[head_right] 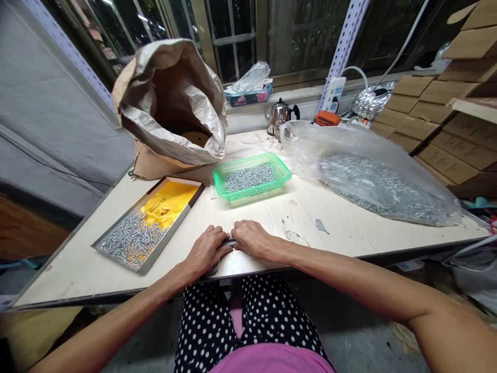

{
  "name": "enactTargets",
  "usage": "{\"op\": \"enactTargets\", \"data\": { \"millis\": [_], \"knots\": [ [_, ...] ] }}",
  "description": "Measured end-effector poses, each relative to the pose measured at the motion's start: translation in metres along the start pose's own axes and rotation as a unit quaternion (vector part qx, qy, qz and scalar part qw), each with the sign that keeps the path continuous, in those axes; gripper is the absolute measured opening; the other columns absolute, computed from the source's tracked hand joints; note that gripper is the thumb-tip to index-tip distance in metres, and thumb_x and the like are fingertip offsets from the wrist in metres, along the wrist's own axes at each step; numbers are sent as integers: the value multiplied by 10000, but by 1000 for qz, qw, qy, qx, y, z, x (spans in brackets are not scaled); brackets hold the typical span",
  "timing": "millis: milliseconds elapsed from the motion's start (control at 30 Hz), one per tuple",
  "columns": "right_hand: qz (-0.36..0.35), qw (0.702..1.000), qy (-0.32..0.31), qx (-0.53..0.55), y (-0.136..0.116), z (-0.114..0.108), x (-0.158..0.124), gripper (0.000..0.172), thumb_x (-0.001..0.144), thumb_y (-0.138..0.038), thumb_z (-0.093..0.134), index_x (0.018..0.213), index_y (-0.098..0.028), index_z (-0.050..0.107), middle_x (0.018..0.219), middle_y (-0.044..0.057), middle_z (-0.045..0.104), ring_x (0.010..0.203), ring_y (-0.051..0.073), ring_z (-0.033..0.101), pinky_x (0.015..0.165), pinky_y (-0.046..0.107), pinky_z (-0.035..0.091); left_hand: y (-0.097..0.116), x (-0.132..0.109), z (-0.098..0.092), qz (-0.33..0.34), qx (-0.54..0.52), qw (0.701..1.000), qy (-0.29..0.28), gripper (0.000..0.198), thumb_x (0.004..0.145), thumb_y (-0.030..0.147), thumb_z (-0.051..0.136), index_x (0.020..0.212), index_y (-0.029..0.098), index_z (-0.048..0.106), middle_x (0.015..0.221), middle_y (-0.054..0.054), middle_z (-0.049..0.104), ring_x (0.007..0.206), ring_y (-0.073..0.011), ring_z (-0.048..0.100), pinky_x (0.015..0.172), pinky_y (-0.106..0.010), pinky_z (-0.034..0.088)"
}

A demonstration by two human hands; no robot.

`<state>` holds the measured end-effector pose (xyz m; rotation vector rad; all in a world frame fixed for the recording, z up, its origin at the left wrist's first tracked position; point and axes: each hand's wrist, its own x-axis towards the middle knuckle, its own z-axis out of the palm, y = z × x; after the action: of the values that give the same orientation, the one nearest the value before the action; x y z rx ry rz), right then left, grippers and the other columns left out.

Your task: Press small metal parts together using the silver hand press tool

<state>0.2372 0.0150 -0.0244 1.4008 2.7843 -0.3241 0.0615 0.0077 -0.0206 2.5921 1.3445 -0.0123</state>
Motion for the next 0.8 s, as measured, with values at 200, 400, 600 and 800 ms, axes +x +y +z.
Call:
{"op": "enactTargets", "data": {
  "millis": [200,400,600,800],
  "knots": [
    [-78,995,10,63,33,-9,1,466,841,-492,638,1114,-114,622,1028,127,608,922,236,563,779,314,429,21,-20,26,-42,19,991,123,479,867,292,636,1291,130,485,1380,-166,496,1286,-326,442,1047,-491,394],
    [-18,996,82,16,52,9,13,182,912,-247,529,934,-141,675,905,93,624,874,212,556,771,299,392,53,-37,56,41,-56,988,138,488,919,464,524,1319,187,486,1436,-103,478,1372,-309,363,1123,-518,309],
    [29,992,113,-48,42,1,45,145,891,-209,555,845,-166,686,859,75,628,850,212,522,720,297,350,52,-34,52,50,-112,982,141,441,902,517,527,1185,184,583,1338,-88,563,1321,-291,414,1129,-500,297],
    [-185,980,72,-18,-27,-4,53,171,882,-245,610,1027,-233,700,993,69,599,915,205,482,734,297,344,50,-33,56,39,-133,982,130,534,888,522,543,1264,144,539,1311,-136,572,1250,-300,483,1082,-463,372]
  ]
}}
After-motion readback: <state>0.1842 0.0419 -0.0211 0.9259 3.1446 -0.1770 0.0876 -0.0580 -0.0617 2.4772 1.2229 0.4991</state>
